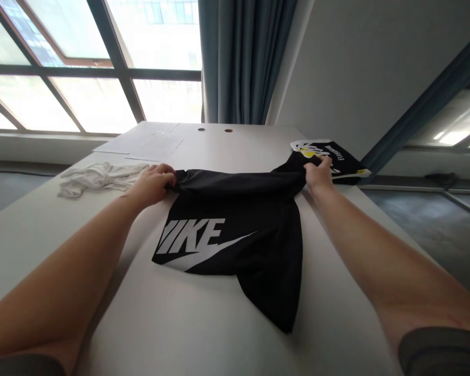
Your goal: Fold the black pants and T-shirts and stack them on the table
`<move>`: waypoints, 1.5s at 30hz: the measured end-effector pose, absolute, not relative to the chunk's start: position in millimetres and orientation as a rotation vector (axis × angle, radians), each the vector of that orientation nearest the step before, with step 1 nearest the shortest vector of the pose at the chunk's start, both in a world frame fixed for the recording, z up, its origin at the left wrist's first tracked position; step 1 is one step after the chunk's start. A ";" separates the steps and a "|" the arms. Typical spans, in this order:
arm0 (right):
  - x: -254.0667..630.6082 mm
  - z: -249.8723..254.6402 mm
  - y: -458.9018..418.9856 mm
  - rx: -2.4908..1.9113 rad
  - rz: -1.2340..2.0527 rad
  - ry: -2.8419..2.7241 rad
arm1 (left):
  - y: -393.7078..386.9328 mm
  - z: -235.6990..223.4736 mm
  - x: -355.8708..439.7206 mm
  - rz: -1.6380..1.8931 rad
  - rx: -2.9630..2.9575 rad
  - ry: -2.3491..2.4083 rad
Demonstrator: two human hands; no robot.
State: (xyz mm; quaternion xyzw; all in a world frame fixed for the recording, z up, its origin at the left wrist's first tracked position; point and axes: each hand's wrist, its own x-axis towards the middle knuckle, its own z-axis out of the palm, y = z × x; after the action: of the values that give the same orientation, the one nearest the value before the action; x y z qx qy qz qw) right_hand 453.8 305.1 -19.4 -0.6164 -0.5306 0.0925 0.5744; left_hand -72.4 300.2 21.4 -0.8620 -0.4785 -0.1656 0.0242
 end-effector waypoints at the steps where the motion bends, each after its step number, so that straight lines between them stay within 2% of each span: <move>1: 450.6 -19.4 300.7 -1.523 0.113 -1.282 | 303.7 18.0 -74.5 -0.381 -2.731 -1.493; 5: 426.3 -15.4 285.6 -1.692 -0.326 -1.737 | 305.8 14.8 -68.2 -0.117 -2.825 -1.604; 10: 394.5 -17.1 278.5 -1.516 -0.013 -2.432 | 289.6 9.1 -40.4 -0.304 -2.662 -1.569; 17: 364.8 -5.4 263.6 -1.436 0.069 -2.694 | 281.1 0.0 -20.5 -0.315 -3.061 -1.294; 20: 341.6 14.6 245.3 -1.420 0.292 -2.827 | 278.4 8.7 -16.3 -0.215 -3.168 -1.300; 24: 309.3 37.7 218.3 -1.466 1.008 -2.831 | 268.4 21.9 -5.9 -0.094 -3.084 -1.459; 26: 300.3 40.9 212.7 -1.450 1.116 -2.769 | 263.1 21.3 0.1 -0.033 -2.892 -1.562; 27: 298.6 39.8 213.0 -1.445 0.998 -2.740 | 261.2 18.5 2.5 -0.029 -2.799 -1.576; 31: 309.4 21.9 228.7 -1.610 0.177 -2.477 | 261.4 -1.2 5.5 -0.211 -2.620 -1.442; 33: 319.9 11.2 238.9 -1.804 -0.036 -2.376 | 264.7 -8.6 3.1 -0.288 -2.577 -1.430; 37: 332.8 0.7 251.0 -2.093 0.012 -2.406 | 270.9 -10.6 -2.8 -0.234 -2.532 -1.577; 41: 330.1 3.8 250.1 -1.997 -0.001 -2.468 | 274.9 -8.2 -6.3 -0.239 -2.430 -1.734; 45: 331.4 11.8 248.2 -1.905 -0.164 -2.206 | 279.6 -14.6 -10.8 -0.232 -2.411 -1.737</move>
State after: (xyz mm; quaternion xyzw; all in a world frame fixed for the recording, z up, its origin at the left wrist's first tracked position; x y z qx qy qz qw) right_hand 331.4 248.2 11.8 -0.6484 -0.7511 -0.0559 0.1108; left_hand -10.8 279.6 -14.6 -0.8063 -0.5809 -0.0774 0.0802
